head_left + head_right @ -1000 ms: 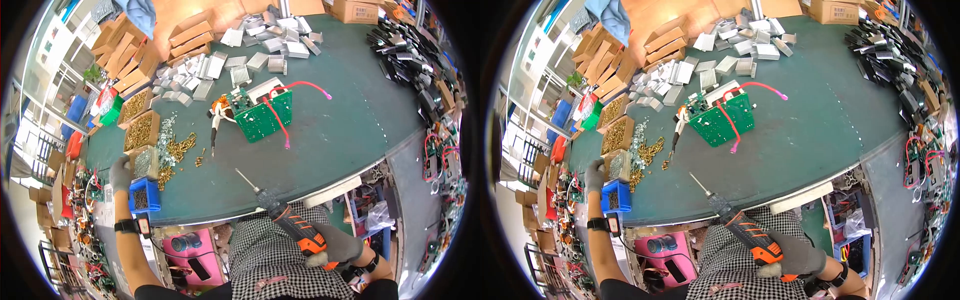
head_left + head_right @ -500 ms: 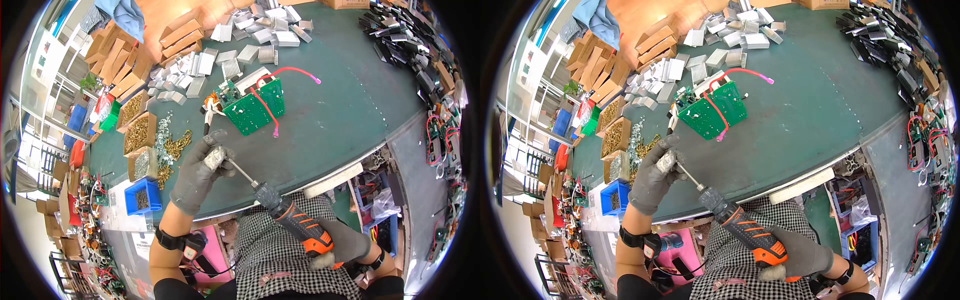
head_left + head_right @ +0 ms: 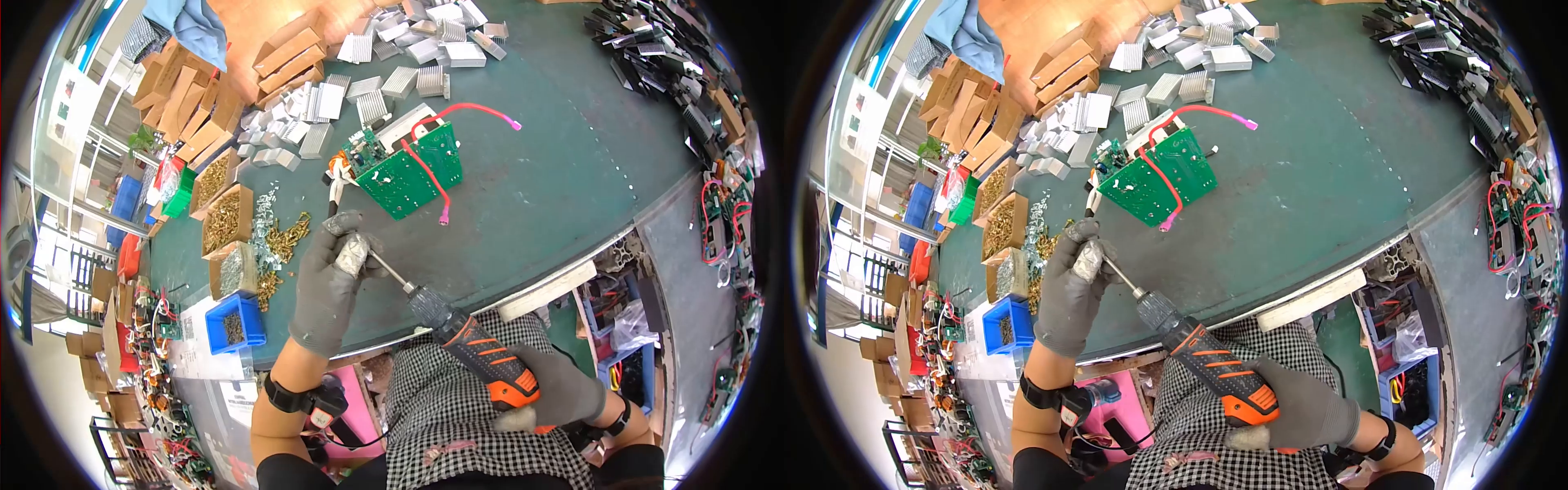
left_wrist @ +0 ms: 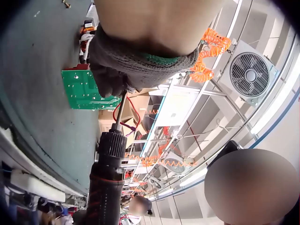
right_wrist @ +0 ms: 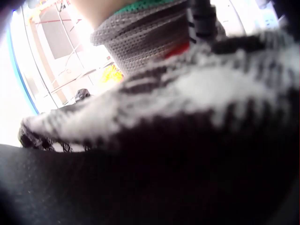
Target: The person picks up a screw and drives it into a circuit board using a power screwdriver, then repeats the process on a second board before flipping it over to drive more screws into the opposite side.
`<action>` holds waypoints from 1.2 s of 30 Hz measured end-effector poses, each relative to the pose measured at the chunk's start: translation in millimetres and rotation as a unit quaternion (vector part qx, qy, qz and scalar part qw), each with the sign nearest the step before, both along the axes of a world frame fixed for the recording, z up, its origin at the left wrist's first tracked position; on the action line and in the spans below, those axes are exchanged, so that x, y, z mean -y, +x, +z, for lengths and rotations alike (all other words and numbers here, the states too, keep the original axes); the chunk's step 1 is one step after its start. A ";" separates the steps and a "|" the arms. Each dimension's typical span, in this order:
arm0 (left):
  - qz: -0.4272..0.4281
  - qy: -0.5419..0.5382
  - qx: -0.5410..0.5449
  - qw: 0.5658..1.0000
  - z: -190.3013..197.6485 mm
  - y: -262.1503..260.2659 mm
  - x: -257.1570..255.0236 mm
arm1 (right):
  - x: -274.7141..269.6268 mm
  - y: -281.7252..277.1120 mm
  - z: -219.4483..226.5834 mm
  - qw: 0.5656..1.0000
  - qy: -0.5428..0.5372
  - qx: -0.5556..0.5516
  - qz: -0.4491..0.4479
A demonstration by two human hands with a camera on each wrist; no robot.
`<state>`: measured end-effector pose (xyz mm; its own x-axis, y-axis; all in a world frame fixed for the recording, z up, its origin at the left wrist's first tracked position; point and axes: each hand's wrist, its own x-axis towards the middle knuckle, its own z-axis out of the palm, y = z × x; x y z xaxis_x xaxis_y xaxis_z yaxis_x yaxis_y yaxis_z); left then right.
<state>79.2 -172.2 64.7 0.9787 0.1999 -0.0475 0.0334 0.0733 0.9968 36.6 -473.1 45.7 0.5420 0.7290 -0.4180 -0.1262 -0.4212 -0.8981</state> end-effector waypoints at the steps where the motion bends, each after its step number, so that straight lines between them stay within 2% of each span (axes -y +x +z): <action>1: -0.003 -0.043 0.013 0.999 -3.3 1.8 3.0 | 0.1 4.1 -3.3 0.996 0.027 -0.082 0.005; 2: -0.006 -0.087 0.026 0.996 -5.5 3.4 5.1 | 0.5 6.6 -7.5 0.985 0.054 -0.164 0.010; 5: -0.014 -0.033 -0.003 0.999 -1.6 6.6 4.9 | 3.5 -2.1 -23.3 0.906 0.221 -0.361 -0.031; 6: 0.005 0.111 0.040 0.993 -2.3 10.8 0.1 | 5.0 -3.3 -22.5 0.906 0.218 -0.358 -0.051; 7: 0.024 0.252 0.084 0.964 -2.6 19.1 -8.4 | 6.0 -1.3 -20.2 0.907 0.214 -0.354 -0.071; 8: 0.029 0.321 0.116 0.939 3.2 28.5 -14.2 | 6.6 0.6 -19.0 0.908 0.211 -0.350 -0.091; 9: 0.040 0.388 0.148 0.909 9.2 38.0 -19.9 | 6.2 0.8 -21.8 0.922 0.226 -0.298 -0.099; 10: 0.038 0.389 0.168 0.905 25.4 46.9 -20.6 | 5.8 2.5 -19.8 0.927 0.214 -0.284 -0.116; 11: -0.007 0.497 0.189 0.847 42.2 57.0 -19.7 | 5.4 5.9 -15.5 0.932 0.202 -0.271 -0.132; 13: -0.092 0.683 0.227 0.688 68.1 81.6 -18.8 | 6.0 12.0 -15.6 0.940 0.181 -0.246 -0.151; 16: -0.242 0.666 0.146 0.690 72.7 122.2 -27.7 | 0.2 21.2 -13.4 0.947 0.167 -0.219 -0.163; 17: -0.290 0.643 0.066 0.706 76.7 133.2 -26.7 | -1.9 24.1 -12.2 0.939 0.180 -0.245 -0.160; 20: -0.354 0.667 -0.050 0.654 87.4 160.5 -19.0 | -6.2 27.5 -14.0 0.934 0.196 -0.246 -0.168; 21: -0.382 0.643 -0.088 0.658 79.8 173.1 -23.3 | -6.5 28.8 -14.4 0.939 0.187 -0.241 -0.161; 24: -0.428 0.604 -0.021 0.672 63.3 191.6 -37.1 | -6.2 33.2 -16.0 0.943 0.176 -0.243 -0.145; 25: -0.454 0.578 -0.087 0.673 66.5 195.7 -34.3 | -6.4 34.7 -16.9 0.939 0.182 -0.254 -0.141; 28: -0.485 0.528 -0.141 0.683 73.6 197.4 -26.1 | -8.7 36.3 -21.0 0.937 0.196 -0.253 -0.139; 31: -0.516 0.476 -0.090 0.707 63.9 208.2 -32.6 | -8.1 37.3 -23.6 0.940 0.186 -0.254 -0.132; 33: -0.529 0.510 -0.093 0.671 60.2 219.3 -38.6 | -6.9 38.7 -23.9 0.944 0.177 -0.249 -0.121; 35: -0.533 0.517 -0.088 0.664 60.1 220.3 -35.1 | -5.2 40.9 -23.1 0.951 0.173 -0.234 -0.108; 36: -0.530 0.507 -0.083 0.675 60.7 215.5 -33.4 | -4.5 41.2 -23.3 0.952 0.170 -0.233 -0.106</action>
